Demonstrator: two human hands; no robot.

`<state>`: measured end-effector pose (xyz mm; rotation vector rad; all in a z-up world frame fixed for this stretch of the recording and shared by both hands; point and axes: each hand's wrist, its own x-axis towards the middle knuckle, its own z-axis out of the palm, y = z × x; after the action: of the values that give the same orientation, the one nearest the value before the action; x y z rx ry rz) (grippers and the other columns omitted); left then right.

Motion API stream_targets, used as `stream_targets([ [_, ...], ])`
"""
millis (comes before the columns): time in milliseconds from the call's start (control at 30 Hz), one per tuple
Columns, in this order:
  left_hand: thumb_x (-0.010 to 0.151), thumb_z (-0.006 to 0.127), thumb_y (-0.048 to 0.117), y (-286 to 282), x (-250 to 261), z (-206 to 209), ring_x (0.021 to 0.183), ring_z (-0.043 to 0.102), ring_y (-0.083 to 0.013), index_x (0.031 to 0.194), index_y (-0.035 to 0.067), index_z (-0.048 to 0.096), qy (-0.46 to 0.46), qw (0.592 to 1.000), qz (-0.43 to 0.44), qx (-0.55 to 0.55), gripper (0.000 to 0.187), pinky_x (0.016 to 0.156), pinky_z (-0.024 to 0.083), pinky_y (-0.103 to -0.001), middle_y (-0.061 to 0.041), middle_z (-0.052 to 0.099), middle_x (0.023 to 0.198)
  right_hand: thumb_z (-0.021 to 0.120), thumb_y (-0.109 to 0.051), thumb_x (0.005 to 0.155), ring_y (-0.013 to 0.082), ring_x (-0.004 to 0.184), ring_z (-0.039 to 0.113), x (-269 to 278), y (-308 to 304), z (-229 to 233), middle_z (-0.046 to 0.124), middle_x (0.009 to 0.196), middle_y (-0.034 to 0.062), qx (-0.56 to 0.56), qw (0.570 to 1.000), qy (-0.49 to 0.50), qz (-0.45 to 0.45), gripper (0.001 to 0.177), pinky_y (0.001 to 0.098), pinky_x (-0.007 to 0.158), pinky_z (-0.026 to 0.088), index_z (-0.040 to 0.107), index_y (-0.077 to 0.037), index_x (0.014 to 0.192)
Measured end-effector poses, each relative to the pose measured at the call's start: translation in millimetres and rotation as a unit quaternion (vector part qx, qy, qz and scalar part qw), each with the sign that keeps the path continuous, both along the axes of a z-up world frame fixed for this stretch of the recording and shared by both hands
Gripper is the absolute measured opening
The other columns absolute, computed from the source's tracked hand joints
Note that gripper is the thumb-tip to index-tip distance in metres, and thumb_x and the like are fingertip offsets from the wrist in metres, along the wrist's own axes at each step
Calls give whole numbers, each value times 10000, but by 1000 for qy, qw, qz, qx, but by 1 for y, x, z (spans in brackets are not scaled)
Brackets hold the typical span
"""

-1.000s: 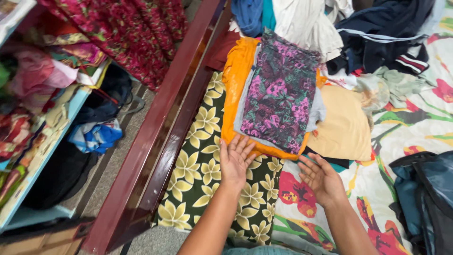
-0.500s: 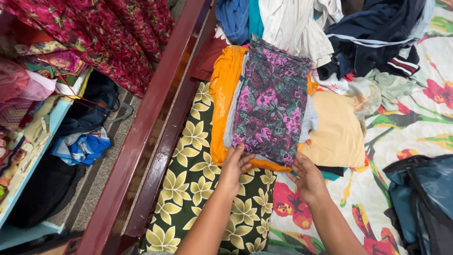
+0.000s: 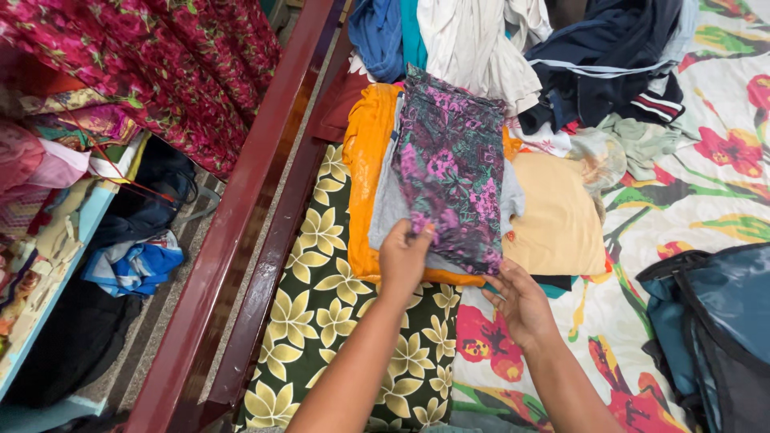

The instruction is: The person places clothes into a blue backpack, zips it, and then places the backpack and more clothing into a larger blue duffel bag on a bed.

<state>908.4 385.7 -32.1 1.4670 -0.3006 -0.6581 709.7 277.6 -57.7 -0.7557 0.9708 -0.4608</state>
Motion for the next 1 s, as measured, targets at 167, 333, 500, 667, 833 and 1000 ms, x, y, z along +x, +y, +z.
stream_targets([
  [167,943,730,150,-5,-29,19,616,417,-3,974,21,701,-20,996,-33,-84,136,541,340,-223,84,568,711,560,-286,981,216,1077,644,-9,-2,-10,690,1160,46,17,999,-24,-44,250,438,932,486,587,-151,1190],
  [333,935,759,128,26,-60,16,606,412,-6,924,1,689,-48,998,-21,-41,145,532,342,-216,96,516,674,600,-332,991,225,920,675,-32,-9,-33,723,1012,65,31,996,-46,-64,238,398,855,501,622,-133,1118],
  [500,902,755,121,70,-94,-8,582,373,-15,981,23,721,13,999,-34,-31,130,511,299,-220,115,457,655,602,-233,938,230,896,662,-76,-7,-69,707,1052,71,-15,998,26,-50,235,390,841,490,615,-109,1136],
  [667,902,750,134,80,-95,-44,592,385,-35,973,25,730,78,996,-31,-21,131,529,304,-229,77,509,680,664,-85,876,189,1281,550,-68,15,-70,490,1394,68,-177,976,123,-22,702,382,1075,411,396,-110,1524],
  [833,865,831,144,76,-89,-49,748,507,-109,804,-40,622,-140,989,-48,3,285,650,431,-268,-36,513,900,802,-57,695,364,1295,538,-23,63,16,533,1425,264,-424,882,118,168,934,431,1063,397,375,-71,1525],
  [1000,823,817,167,69,-85,-35,784,559,-133,802,-18,659,-102,992,-73,-16,245,687,473,-274,-50,541,1022,754,-91,675,405,1256,544,13,77,66,569,1372,277,-648,704,157,245,868,420,999,440,429,-68,1480],
])
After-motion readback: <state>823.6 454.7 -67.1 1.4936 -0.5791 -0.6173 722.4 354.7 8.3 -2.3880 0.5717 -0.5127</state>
